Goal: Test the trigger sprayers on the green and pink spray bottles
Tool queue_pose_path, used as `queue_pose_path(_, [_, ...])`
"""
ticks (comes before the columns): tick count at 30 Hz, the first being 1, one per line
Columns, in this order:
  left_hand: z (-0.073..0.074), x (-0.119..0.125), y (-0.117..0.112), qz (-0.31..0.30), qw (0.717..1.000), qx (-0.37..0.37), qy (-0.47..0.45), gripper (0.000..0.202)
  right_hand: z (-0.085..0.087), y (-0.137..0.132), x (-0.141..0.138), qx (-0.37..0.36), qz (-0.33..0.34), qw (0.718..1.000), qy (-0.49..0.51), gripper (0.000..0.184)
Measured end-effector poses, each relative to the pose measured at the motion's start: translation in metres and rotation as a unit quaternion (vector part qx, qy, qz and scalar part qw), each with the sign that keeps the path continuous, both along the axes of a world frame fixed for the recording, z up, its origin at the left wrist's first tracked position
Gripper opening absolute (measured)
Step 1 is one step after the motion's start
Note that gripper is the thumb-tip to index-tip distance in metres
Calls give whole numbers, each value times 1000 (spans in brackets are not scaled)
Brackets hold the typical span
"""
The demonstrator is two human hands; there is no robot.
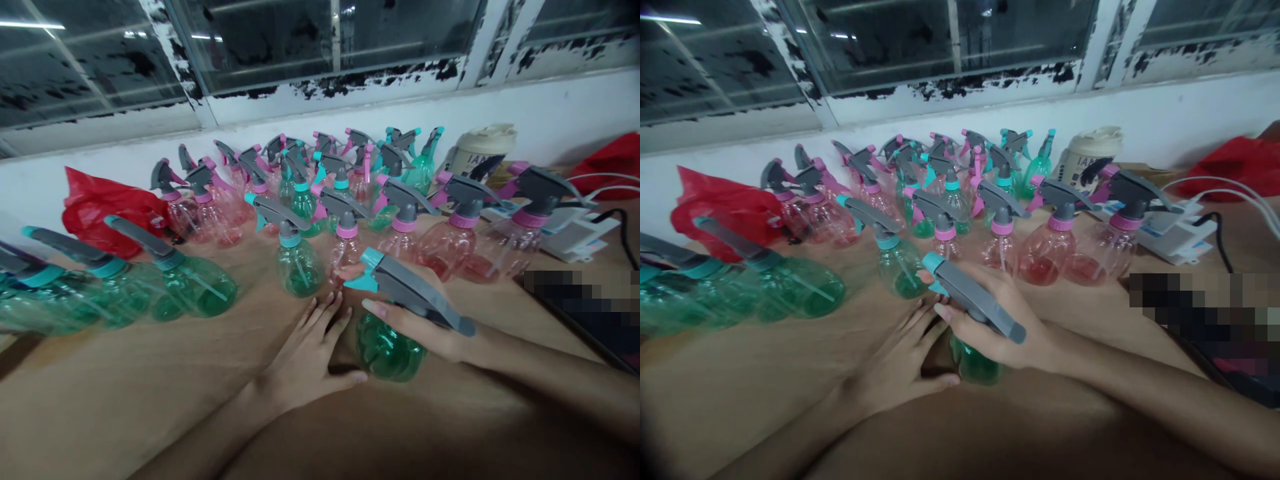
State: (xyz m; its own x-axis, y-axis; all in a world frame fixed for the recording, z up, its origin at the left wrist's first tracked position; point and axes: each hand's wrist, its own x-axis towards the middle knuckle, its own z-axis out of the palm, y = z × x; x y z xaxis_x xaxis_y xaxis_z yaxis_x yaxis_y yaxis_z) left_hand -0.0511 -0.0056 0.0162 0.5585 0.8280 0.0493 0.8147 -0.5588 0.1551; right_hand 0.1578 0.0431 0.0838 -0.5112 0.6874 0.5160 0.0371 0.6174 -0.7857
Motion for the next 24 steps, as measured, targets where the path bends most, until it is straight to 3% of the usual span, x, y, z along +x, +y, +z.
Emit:
queue_pose_path(4, [1, 0, 1, -3, 1000, 0, -1, 90, 1, -1, 0, -3, -11, 1000, -8, 33])
queue_pose_path(11, [4, 1, -1, -8, 1000, -5, -12, 91, 1, 1, 0, 22, -11, 999, -29, 19])
queue_pose_path(24, [3, 2, 1, -5, 1000, -2, -5, 89, 3, 0, 0, 12, -4, 1000, -23, 15])
